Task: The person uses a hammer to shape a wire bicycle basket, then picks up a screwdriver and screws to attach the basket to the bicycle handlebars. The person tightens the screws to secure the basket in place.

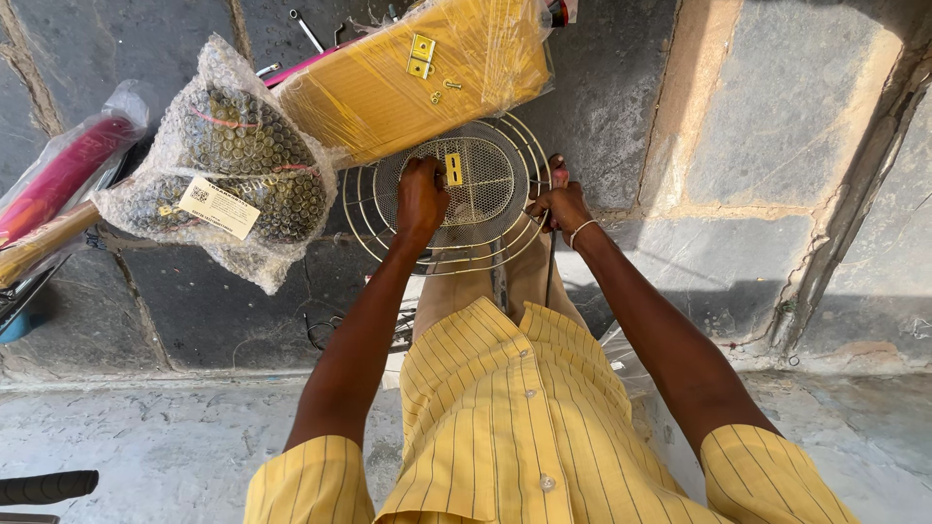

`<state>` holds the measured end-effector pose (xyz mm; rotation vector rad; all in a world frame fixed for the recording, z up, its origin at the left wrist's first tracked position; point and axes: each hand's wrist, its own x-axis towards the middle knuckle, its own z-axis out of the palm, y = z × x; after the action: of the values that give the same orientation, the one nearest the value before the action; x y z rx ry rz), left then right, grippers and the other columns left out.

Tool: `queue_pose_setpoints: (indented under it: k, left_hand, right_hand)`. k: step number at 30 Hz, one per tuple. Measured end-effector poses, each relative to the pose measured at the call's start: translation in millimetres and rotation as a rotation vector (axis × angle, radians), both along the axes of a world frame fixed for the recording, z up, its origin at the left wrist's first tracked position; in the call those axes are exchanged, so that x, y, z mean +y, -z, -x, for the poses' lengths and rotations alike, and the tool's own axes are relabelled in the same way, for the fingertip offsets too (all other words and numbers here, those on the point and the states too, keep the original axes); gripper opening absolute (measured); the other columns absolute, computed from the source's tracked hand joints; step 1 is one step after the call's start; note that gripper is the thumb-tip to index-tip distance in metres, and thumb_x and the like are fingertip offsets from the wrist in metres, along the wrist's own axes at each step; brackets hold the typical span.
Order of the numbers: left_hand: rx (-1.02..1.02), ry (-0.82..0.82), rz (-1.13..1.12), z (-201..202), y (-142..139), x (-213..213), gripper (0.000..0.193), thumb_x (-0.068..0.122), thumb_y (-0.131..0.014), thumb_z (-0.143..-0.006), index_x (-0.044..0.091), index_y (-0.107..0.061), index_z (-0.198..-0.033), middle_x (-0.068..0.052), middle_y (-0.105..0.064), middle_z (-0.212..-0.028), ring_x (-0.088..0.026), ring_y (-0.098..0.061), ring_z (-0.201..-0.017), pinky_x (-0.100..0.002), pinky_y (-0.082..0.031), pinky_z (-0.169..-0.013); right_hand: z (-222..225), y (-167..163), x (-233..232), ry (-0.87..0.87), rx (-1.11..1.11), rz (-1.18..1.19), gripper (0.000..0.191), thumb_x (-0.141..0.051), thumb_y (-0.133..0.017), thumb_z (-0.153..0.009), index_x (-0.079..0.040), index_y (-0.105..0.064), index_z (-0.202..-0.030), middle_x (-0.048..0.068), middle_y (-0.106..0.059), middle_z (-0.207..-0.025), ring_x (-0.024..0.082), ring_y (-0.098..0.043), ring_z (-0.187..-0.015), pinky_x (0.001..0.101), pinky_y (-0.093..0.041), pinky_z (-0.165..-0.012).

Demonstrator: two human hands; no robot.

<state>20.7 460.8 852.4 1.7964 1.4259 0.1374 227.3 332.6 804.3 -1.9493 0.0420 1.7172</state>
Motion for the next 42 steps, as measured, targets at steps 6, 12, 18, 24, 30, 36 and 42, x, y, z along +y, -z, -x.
queue_pose_setpoints:
  k: [6, 12, 18, 24, 30, 36, 42]
  left_hand:
    - [0.153, -0.175, -0.095, 17, 17, -10, 0.019, -0.009, -0.065, -0.08, 0.003, -0.068, -0.095, -0.021, -0.063, -0.098, -0.038, -0.064, -0.088, -0.049, -0.053, -0.079]
    - [0.18, -0.155, -0.132, 34, 11, -7, 0.029, -0.009, -0.066, -0.078, 0.004, -0.07, -0.104, -0.022, -0.063, -0.102, -0.04, -0.065, -0.091, -0.047, -0.054, -0.081]
    - [0.171, -0.163, -0.108, 46, 13, -11, 0.043, -0.014, -0.062, -0.074, 0.004, -0.07, -0.112, -0.023, -0.063, -0.107, -0.04, -0.065, -0.092, -0.047, -0.055, -0.081]
    - [0.206, -0.136, -0.105, 53, 13, -8, 0.04, -0.011, -0.065, -0.077, 0.002, -0.069, -0.114, -0.023, -0.063, -0.109, -0.041, -0.065, -0.095, -0.048, -0.055, -0.082]
    - [-0.179, -0.025, -0.543, 6, -15, 29, 0.022, 0.006, -0.066, -0.104, 0.0, -0.064, -0.124, -0.017, -0.064, -0.116, -0.033, -0.067, -0.104, -0.045, -0.058, -0.086]
    - [-0.078, -0.189, -0.592, -34, -38, 79, 0.032, 0.01, -0.068, -0.102, -0.002, -0.057, -0.129, -0.02, -0.057, -0.119, -0.035, -0.057, -0.111, -0.046, -0.053, -0.09]
    - [-0.002, -0.175, -0.563, -41, -27, 112, 0.02, 0.011, -0.075, -0.09, 0.002, -0.059, -0.099, -0.015, -0.056, -0.101, -0.034, -0.055, -0.096, -0.05, -0.046, -0.081]
  right_hand:
    - [4, 3, -1, -0.024, -0.004, -0.019, 0.018, 0.002, -0.071, -0.069, 0.009, -0.067, -0.085, 0.018, -0.07, -0.076, 0.019, -0.056, -0.046, 0.0341, -0.049, -0.041]
    - [6, -1, -1, -0.037, -0.001, -0.029, 0.019, 0.002, -0.071, -0.068, 0.006, -0.068, -0.086, 0.017, -0.073, -0.076, 0.017, -0.058, -0.046, 0.0336, -0.051, -0.042]
    - [7, 1, -2, -0.031, -0.013, -0.025, 0.019, 0.003, -0.073, -0.068, 0.006, -0.068, -0.086, 0.018, -0.072, -0.078, 0.017, -0.06, -0.046, 0.0339, -0.051, -0.041]
    - [9, -1, 3, -0.012, 0.002, -0.027, 0.018, 0.004, -0.071, -0.069, 0.008, -0.069, -0.086, 0.02, -0.074, -0.079, 0.018, -0.058, -0.045, 0.0332, -0.049, -0.04]
    - [7, -9, 19, -0.022, -0.015, 0.006, 0.021, 0.005, -0.07, -0.068, 0.009, -0.067, -0.088, 0.021, -0.073, -0.081, 0.018, -0.058, -0.044, 0.0332, -0.05, -0.04]
    - [9, -11, 21, -0.031, -0.035, 0.004, 0.015, 0.006, -0.07, -0.069, 0.013, -0.067, -0.081, 0.022, -0.071, -0.078, 0.019, -0.054, -0.044, 0.0353, -0.05, -0.041]
    - [3, 2, 12, -0.017, -0.018, 0.004, 0.014, 0.004, -0.072, -0.069, 0.008, -0.068, -0.081, 0.019, -0.072, -0.077, 0.018, -0.056, -0.045, 0.0339, -0.049, -0.041]
